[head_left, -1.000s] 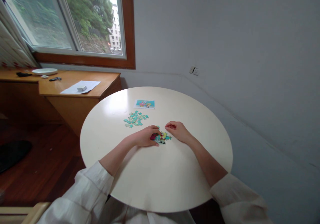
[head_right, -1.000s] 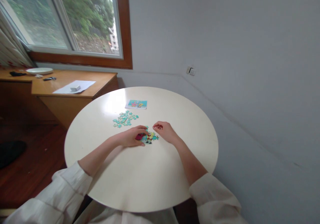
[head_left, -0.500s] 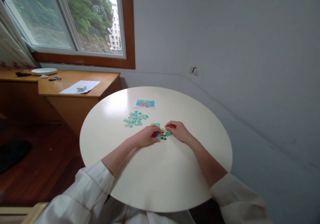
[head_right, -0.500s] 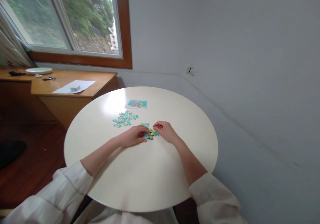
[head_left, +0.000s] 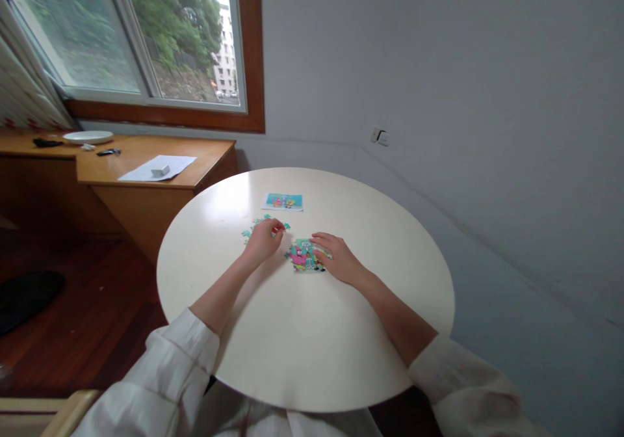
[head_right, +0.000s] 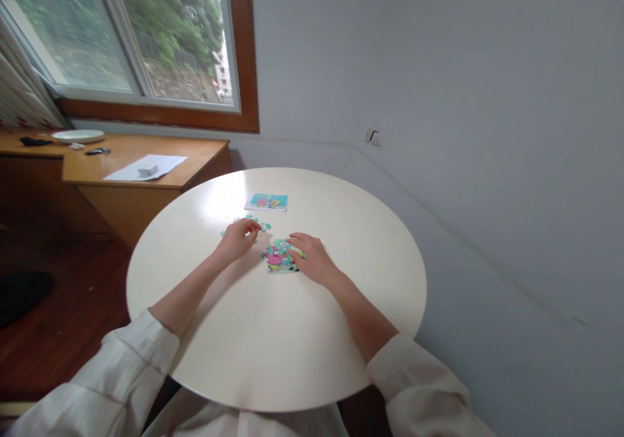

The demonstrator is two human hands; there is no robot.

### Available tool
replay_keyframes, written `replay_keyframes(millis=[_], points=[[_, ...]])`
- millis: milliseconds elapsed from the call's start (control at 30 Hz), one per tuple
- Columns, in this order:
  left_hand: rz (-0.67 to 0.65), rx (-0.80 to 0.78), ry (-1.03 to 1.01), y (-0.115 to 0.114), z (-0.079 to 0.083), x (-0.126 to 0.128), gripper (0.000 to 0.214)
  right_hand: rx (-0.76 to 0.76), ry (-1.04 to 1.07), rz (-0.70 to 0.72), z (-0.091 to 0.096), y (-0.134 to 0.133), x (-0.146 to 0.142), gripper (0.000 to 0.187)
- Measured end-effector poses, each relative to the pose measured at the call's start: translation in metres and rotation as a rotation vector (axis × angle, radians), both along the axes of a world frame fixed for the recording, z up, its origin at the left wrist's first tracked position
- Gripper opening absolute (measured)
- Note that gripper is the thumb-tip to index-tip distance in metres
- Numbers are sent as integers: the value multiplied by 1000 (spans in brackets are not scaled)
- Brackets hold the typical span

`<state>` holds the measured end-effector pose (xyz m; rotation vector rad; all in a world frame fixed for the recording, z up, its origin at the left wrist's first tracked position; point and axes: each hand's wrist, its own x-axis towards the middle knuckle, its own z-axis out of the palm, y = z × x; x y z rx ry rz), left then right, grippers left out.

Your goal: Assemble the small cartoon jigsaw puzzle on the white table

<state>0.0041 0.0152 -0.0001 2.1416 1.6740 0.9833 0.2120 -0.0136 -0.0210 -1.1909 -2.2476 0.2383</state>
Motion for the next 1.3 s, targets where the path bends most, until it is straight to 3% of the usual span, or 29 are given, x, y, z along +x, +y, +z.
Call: replay_keyframes(millis=[167, 300, 433, 867, 1100, 1300], points=[[50, -10, -37, 1, 2, -2, 19, -38, -369, 48, 7, -15, -20, 55], [82, -4, -74, 2, 5, -4, 19, -131, -476, 85, 9, -19, -27, 64], [140, -51, -63, 5, 9, -11, 21, -201, -491, 78, 8, -18, -27, 64], [265, -281, 130, 21, 6, -55, 27, -233, -465, 30, 7, -14, -15, 66], [270, -303, 211, 23, 4, -57, 31, -240, -459, 30, 4, -12, -14, 66], [163, -314, 366, 19, 2, -50, 35, -232, -450, 36, 5, -12, -14, 65]])
